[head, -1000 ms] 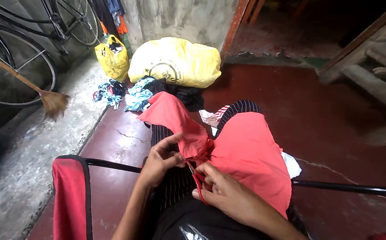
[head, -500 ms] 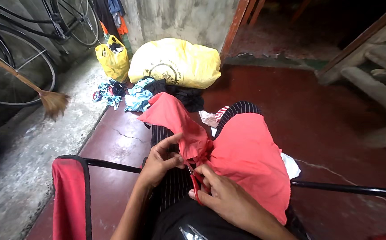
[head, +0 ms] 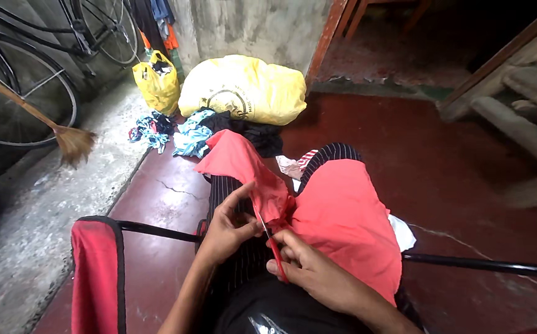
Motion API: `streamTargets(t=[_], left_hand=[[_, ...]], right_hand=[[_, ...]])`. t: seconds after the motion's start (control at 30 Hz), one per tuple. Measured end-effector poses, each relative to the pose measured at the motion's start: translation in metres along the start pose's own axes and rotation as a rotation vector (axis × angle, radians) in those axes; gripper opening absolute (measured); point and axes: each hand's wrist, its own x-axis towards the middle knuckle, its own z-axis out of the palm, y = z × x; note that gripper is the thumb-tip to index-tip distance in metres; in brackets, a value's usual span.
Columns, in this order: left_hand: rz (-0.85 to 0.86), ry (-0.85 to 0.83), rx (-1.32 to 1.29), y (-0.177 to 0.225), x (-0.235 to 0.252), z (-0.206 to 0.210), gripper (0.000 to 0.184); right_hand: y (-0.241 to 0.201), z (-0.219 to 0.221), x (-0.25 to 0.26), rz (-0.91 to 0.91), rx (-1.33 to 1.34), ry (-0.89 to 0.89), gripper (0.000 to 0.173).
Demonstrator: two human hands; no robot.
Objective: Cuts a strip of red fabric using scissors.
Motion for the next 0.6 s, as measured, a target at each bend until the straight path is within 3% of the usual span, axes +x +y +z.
streamTargets(t=[0.13, 0.37, 0.6], left_hand=[[0.006, 0.054, 0.059, 0.001, 0.0, 0.003, 0.097], [-0.008, 0.072, 0.04, 0.003, -0.003, 0.005, 0.105], [-0.028, 0.055, 0.023, 0.004, -0.003, 0.005, 0.11]], right_hand=[[0.0, -0.003, 0.003, -0.005, 0.067, -0.018, 0.054], [0.002, -0.007, 0.002, -0.049, 0.239, -0.059, 0.038], [0.002, -0.012, 0.01, -0.069, 0.245, -0.094, 0.046]])
